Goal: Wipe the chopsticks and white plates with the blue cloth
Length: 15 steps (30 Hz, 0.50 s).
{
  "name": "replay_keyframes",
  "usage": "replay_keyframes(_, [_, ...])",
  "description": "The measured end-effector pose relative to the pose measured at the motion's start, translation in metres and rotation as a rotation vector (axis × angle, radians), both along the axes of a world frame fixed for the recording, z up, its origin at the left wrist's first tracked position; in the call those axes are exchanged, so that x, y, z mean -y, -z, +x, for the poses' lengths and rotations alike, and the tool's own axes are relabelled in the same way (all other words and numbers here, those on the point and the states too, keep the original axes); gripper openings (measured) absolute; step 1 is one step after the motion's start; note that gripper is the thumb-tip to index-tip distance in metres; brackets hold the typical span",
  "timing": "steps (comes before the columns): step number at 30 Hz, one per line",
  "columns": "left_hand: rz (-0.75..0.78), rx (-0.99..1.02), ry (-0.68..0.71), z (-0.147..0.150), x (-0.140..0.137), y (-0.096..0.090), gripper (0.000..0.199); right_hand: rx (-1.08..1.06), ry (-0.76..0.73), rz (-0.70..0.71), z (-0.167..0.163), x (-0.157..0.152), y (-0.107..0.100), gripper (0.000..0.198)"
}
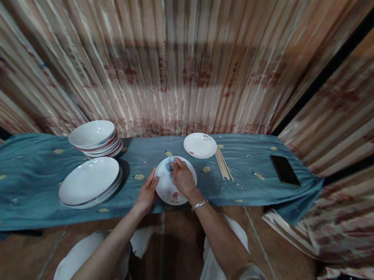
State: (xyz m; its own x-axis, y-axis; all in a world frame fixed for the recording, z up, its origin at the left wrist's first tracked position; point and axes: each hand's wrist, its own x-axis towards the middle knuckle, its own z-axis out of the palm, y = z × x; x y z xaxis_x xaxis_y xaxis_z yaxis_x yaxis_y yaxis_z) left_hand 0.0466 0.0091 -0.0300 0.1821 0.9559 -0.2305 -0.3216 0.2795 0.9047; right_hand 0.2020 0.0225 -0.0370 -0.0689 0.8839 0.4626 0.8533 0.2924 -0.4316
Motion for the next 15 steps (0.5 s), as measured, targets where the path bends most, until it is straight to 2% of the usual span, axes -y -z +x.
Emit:
replay_keyframes(9, [-0.060,-0.047,0.005,-0.005,0.001,0.001,0.068,0.270,0.072,-0.181,0.021,0.026,-0.002,0.030])
replay_keyframes(15, [-0.093,-0.031,-0.018,-0.003,-0.001,-0.001,0.065,0.298,0.067,-0.269,0.019,0.045,-0.003,0.028])
